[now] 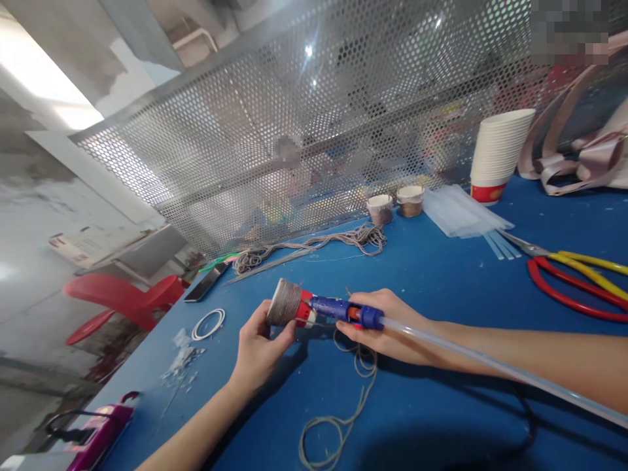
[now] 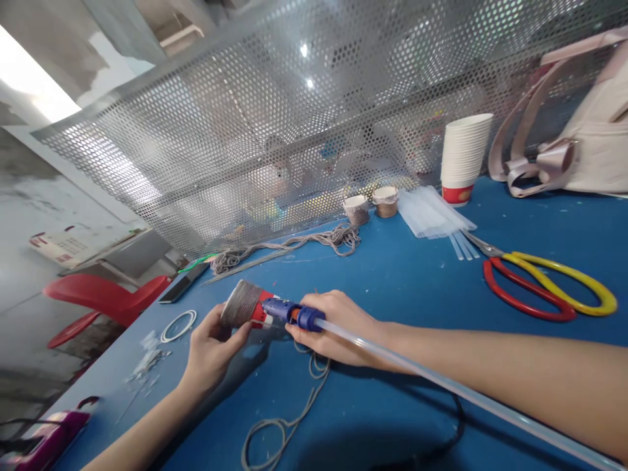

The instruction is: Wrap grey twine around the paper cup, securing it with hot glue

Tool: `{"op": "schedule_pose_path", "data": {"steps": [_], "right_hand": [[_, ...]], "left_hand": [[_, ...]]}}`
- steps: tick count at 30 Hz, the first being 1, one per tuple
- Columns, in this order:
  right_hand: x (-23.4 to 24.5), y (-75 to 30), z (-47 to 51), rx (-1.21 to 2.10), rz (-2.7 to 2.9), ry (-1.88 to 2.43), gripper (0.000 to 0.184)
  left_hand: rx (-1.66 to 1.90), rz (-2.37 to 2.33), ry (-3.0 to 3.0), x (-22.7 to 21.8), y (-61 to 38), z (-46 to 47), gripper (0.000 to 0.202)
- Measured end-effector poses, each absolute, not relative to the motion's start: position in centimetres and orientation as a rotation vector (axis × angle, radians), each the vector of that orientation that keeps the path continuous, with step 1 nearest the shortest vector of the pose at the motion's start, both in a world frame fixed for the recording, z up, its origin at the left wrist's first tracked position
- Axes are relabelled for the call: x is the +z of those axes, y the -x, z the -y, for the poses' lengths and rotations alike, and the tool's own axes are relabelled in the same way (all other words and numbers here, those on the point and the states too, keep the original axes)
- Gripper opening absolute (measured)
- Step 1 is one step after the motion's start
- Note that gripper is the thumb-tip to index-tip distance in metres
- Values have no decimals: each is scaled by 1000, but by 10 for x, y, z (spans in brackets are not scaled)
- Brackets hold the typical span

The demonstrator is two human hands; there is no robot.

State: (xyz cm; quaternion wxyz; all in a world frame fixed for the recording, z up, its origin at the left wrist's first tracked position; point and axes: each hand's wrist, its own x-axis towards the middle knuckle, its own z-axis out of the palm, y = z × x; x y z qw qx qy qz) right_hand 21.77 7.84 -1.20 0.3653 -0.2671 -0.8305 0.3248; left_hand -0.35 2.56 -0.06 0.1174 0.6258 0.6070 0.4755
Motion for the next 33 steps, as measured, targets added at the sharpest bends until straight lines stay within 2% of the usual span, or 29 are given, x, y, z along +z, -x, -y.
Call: {"op": "schedule_pose_path", "data": {"steps": [21, 28, 33], "right_hand": [[-17, -218, -69, 721, 2238, 579, 15], [-6, -220, -75, 943, 2115, 727, 21], [5, -224, -74, 1066, 2086, 801, 19]], "left_hand": [[1384, -1731, -2012, -8, 9, -27, 10], [1396, -1696, -2036, -9, 12, -27, 8], [1364, -1700, -2055, -11, 18, -28, 11]]}}
